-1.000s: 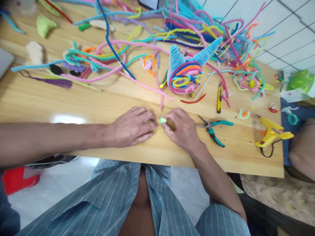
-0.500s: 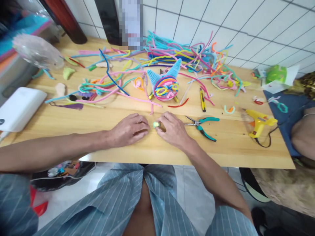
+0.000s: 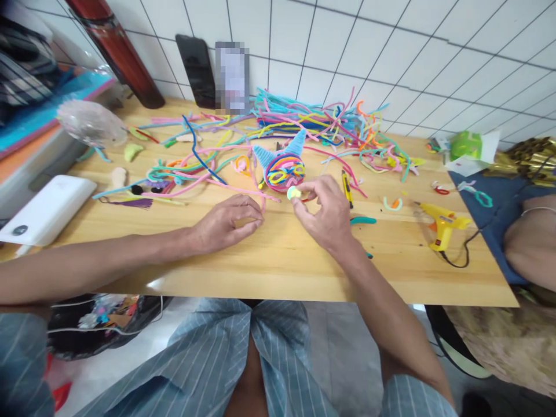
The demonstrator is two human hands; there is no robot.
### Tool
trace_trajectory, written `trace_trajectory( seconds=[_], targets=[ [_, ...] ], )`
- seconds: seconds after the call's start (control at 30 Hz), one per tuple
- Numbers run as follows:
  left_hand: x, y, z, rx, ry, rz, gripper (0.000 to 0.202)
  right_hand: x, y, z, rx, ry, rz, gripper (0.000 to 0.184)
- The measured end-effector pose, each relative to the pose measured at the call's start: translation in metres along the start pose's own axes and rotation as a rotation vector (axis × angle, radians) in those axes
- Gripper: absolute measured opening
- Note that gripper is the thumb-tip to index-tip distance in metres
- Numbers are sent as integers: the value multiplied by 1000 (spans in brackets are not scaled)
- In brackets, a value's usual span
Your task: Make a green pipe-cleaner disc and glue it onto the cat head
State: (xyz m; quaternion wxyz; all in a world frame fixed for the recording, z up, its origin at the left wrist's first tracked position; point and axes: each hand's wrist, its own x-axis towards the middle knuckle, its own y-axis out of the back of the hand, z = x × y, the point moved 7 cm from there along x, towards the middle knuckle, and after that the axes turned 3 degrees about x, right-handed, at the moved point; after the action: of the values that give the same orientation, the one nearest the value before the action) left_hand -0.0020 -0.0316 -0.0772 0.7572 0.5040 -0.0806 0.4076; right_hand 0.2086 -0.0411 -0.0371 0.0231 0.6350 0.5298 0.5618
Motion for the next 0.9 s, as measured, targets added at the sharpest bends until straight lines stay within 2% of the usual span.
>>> trace_trajectory(
  seconds=[0.17, 0.37, 0.57, 0.9],
  targets=[
    [8, -13, 1, -36, -45, 11, 17, 22, -13, 19, -69, 18, 67, 11],
    [-5, -28, -1, -76, -75, -52, 19, 19, -32, 34, -122, 16, 65, 13],
    [-11, -29, -3, -116, -63, -101, 19, 14, -34, 41, -56, 3, 89, 16],
    [-12, -32, -2, -98, -59, -135, 19, 15, -36, 39, -112, 29, 100, 16]
  ],
)
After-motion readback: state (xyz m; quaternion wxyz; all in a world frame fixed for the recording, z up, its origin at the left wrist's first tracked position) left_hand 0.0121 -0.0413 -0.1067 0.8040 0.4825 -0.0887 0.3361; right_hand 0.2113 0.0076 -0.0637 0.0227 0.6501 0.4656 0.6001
